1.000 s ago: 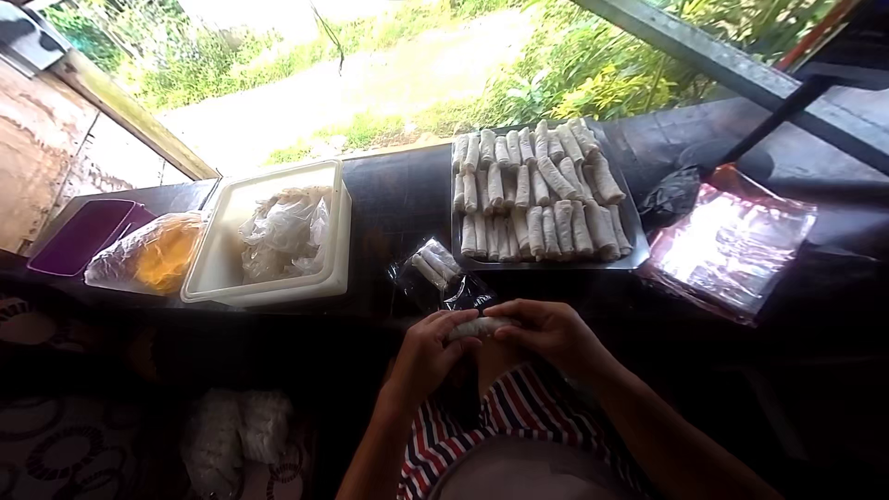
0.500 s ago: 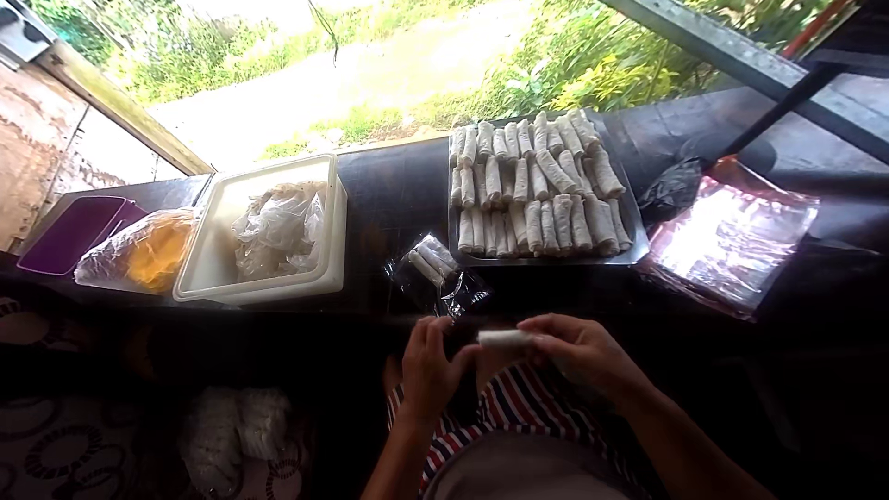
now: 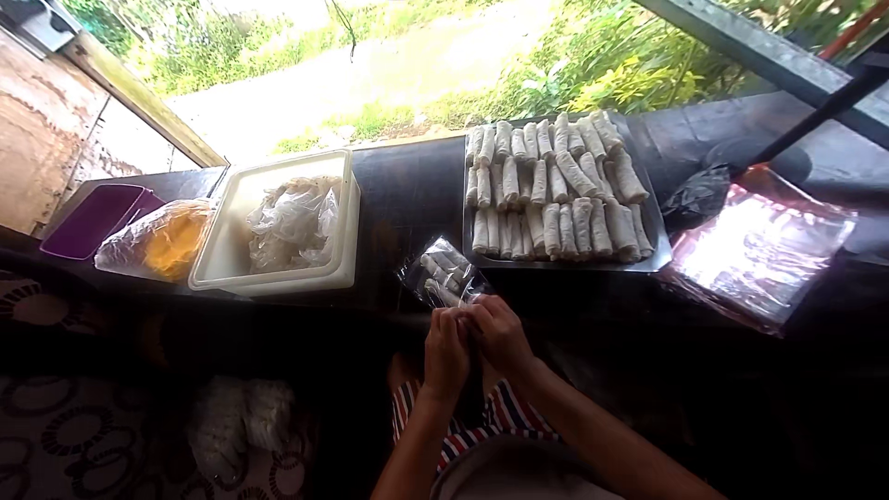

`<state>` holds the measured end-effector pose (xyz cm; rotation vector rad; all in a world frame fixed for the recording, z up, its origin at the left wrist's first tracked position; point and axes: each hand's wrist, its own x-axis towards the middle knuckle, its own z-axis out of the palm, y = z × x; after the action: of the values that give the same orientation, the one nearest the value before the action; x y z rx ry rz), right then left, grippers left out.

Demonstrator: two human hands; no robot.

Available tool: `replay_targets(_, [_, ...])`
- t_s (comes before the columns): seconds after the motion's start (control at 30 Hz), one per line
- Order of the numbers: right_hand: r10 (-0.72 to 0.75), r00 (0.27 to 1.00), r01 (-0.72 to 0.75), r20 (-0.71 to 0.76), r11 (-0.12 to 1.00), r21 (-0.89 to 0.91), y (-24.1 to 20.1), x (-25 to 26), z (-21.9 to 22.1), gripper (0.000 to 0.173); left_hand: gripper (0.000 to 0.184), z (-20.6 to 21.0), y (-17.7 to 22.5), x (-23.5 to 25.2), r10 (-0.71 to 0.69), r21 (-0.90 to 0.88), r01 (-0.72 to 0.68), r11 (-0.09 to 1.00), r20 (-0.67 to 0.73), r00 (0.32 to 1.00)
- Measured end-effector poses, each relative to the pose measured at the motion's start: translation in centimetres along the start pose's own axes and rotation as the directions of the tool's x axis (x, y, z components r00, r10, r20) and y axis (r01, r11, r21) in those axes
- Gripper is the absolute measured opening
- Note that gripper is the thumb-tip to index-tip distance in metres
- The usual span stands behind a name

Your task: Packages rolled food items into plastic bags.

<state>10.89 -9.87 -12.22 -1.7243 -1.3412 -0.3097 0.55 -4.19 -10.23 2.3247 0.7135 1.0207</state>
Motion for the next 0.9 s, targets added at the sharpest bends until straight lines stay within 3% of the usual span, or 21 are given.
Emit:
replay_targets(0.1, [-0.076,0.997,0.075,0.000,0.987,-0.143,0.3,0.3,-0.1,0.024,0.020,-0.5,-0.4,-0.2,-0.059,-0.027,0.059,0.998,0.007,0.998])
replay_targets(0.23, [-0.157,0.985,0.139,-0.067,0.965,-0.222,1.1,-0.3,-1.2,0.021,0.025,-1.2,-0.6,-0.2,-0.099,-0.048,0.101,0.994,0.039,0.994])
replay_targets(0.47, [-0.231,0.957,0.256,0.177,0.958,-0.132,1.6,2.5,-0.1,0.023,0.037,-1.4,-0.6,0.1,-0.217,-0.102,0.227,0.969,0.102,0.971])
replay_targets(0.8, [-0.111,0.989,0.129,0.096,0.971,-0.200,1.1,4.1,2.7,0.013,0.043,-2.0,-0.9,0.5,-0.208,-0.123,0.228,0.966,0.158,0.965])
replay_targets(0.9, [-0.070,0.975,0.096,0.211,0.989,-0.113,0.9,4.2,1.4,0.013,0.042,-3.2,-1.3,1.2,-0.184,-0.069,0.200,0.977,0.188,0.965])
